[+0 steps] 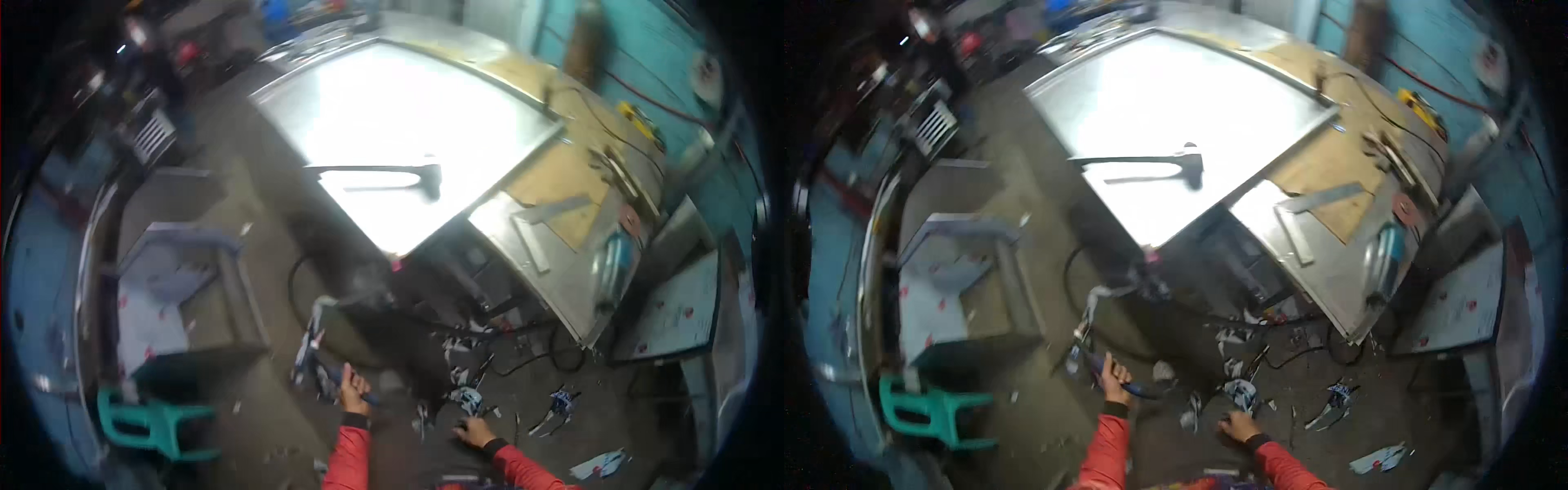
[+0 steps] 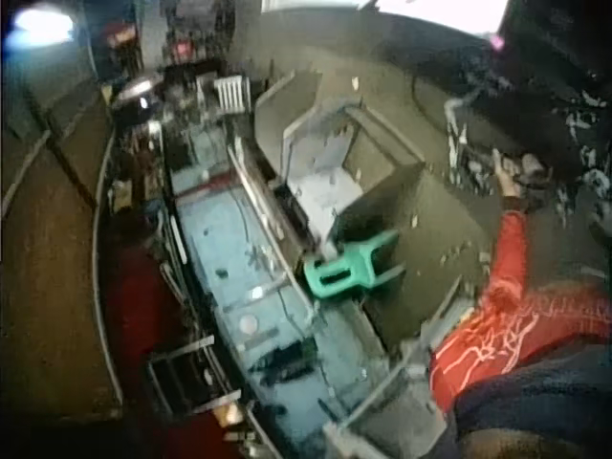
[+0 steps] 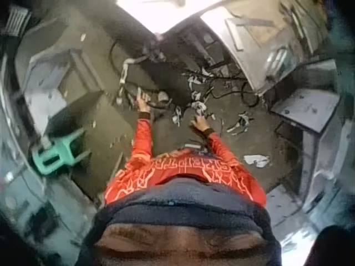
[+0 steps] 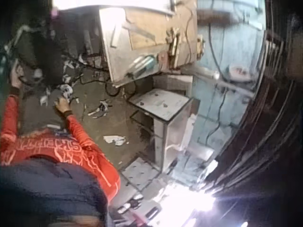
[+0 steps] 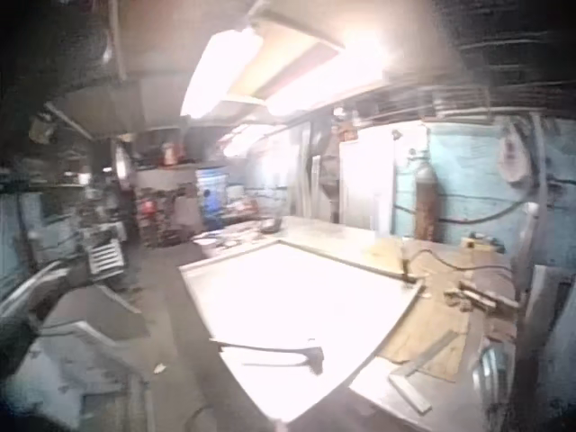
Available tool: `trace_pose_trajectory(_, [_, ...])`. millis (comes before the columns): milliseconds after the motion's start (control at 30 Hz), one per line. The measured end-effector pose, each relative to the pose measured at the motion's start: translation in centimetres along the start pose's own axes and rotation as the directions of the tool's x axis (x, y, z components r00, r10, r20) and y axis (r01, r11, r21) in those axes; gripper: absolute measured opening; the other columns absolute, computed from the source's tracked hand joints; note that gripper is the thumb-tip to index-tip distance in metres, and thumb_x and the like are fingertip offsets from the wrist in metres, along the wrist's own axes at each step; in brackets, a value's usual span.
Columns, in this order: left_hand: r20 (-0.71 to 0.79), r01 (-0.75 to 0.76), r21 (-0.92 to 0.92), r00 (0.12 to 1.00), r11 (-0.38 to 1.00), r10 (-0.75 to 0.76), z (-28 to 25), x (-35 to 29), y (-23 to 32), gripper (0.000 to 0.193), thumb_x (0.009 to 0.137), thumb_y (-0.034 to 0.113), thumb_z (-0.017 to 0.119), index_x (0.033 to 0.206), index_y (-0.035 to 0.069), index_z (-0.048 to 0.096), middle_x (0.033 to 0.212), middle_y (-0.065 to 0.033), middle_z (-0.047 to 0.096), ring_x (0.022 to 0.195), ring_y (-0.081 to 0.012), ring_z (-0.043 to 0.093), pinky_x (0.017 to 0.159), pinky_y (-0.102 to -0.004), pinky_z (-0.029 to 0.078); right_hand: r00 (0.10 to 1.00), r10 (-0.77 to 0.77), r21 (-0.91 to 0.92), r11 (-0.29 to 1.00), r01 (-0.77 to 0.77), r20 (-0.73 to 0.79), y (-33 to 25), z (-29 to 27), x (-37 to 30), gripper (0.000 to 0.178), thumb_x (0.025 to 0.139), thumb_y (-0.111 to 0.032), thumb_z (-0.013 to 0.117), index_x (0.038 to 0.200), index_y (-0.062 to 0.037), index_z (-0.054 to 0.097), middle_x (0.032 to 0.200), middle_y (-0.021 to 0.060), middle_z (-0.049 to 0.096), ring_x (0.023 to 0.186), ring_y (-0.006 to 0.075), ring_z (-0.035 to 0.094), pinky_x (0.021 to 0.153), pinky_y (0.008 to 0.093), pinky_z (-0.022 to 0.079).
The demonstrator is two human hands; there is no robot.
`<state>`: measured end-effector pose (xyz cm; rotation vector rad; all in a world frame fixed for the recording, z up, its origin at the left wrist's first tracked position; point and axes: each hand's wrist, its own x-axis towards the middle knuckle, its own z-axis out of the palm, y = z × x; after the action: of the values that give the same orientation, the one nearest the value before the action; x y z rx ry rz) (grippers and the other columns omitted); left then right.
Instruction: The person welds the edges of a metal tray using a welding torch and a filler rod. Afterward, the person turns the metal tray on the workbench and picks up a long metal frame.
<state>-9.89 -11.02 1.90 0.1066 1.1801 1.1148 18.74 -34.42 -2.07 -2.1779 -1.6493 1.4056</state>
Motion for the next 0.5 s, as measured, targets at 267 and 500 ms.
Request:
trace_pose_trajectory(267, [0.778,-0.091,-0.195,0.592,0.977,0.211,-5.4,-15.7,29.1,0.03,0.105,0.038,0.055,0.097,0.009,0.052,0.057,0.0016,0.033,0.043,-0.0095,0.032,0.042,-0.0275,0.034,0.889,-0.347,0.223,0.88,0.419,-0.299,-21.5,-16.3,-3.4,0.023,0.094,-0.009,0.068,0.114,0.0008,0.071,0.1,0.0163,0.076,0.092,0.0198,0.074,0.08,0.0318,0.057])
trace_pose_trajectory(500, [0.8,-0.252,-0.054,0.567,0.966,0.193,-6.3,-15.7,40.8,0.028,0.104,0.035,0.059,0.1,0.008,0.052,0.06,0.0014,0.039,0.044,-0.0086,0.034,0.043,-0.0274,0.036,0.764,-0.409,0.264,0.768,0.584,-0.499,-40.1,-24.9,4.8,0.024,0.098,-0.007,0.063,0.119,0.0035,0.068,0.108,0.0123,0.074,0.1,0.0165,0.07,0.088,0.0298,0.054])
